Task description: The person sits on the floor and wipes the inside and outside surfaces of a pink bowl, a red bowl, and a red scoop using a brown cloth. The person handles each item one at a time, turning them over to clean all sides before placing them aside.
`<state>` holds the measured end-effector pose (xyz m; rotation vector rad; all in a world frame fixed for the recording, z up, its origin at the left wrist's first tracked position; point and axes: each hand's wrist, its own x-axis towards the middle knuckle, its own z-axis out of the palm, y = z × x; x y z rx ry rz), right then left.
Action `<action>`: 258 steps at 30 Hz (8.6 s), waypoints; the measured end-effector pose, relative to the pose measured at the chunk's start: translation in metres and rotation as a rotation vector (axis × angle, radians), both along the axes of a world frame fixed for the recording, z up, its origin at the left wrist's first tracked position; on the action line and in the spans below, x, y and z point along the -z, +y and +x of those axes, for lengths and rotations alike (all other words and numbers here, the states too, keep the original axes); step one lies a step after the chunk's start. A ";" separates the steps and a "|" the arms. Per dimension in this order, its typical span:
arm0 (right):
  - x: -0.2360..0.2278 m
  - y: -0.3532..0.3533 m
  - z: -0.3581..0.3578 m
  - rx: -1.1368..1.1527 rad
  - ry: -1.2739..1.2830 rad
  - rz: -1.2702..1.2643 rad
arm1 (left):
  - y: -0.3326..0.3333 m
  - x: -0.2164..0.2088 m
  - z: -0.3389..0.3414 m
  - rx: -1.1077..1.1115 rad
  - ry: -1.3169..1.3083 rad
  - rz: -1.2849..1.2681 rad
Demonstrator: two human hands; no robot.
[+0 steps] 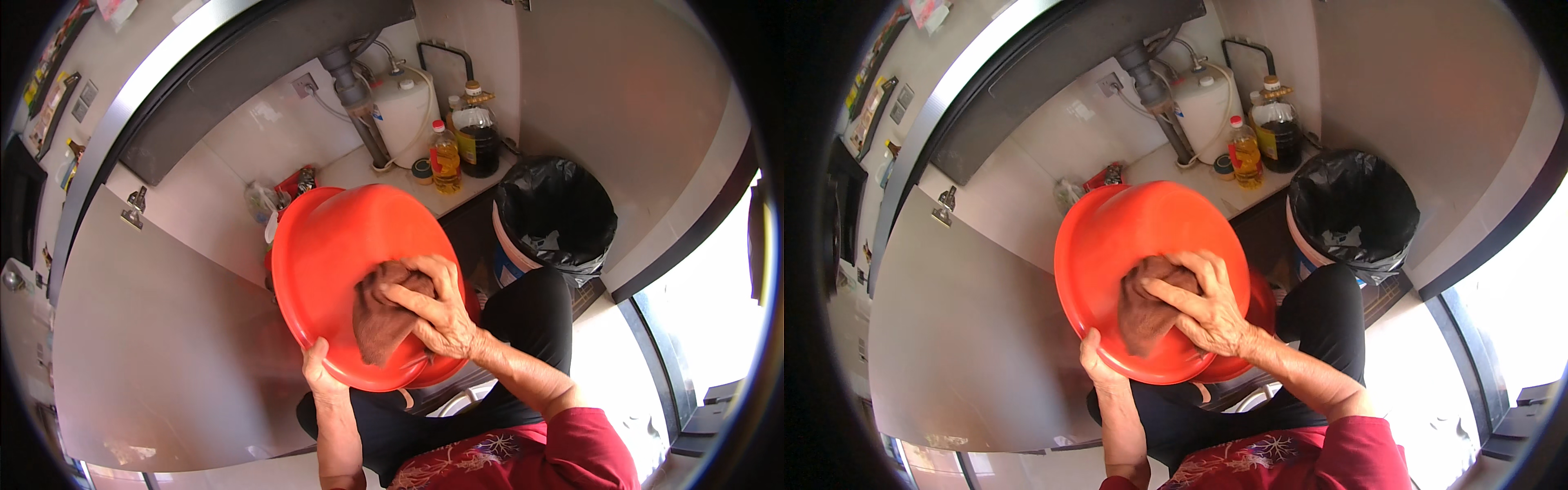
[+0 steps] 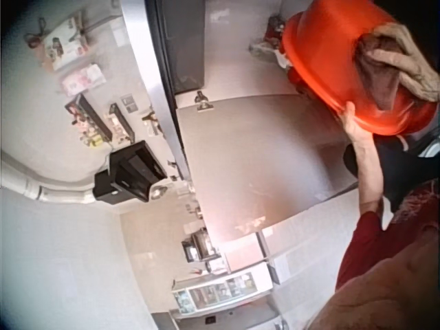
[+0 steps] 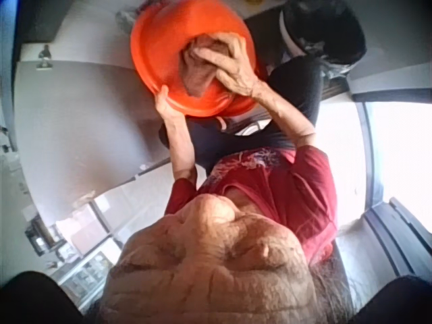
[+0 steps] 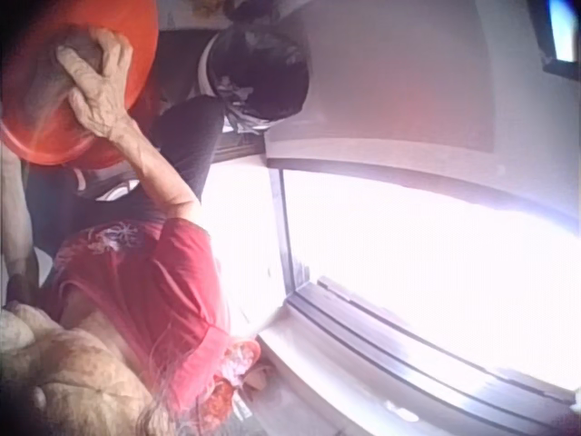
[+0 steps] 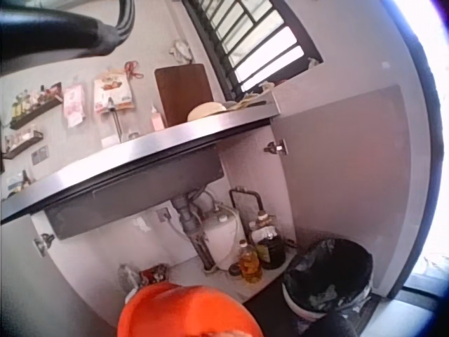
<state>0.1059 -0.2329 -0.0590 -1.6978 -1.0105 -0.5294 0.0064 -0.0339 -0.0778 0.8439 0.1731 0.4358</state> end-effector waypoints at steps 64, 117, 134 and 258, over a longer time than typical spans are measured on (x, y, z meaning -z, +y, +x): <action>-0.044 0.013 0.053 0.339 -0.120 -0.127 | -0.035 -0.036 0.028 0.156 0.162 0.840; -0.072 -0.007 0.135 -0.519 0.196 -0.476 | -0.032 0.013 -0.010 0.214 0.042 0.707; -0.066 -0.012 0.026 -0.201 -0.562 -0.620 | -0.047 -0.032 0.012 0.398 0.156 0.867; 0.051 0.009 0.120 0.475 0.342 0.428 | 0.019 0.020 0.020 0.037 -0.082 -0.461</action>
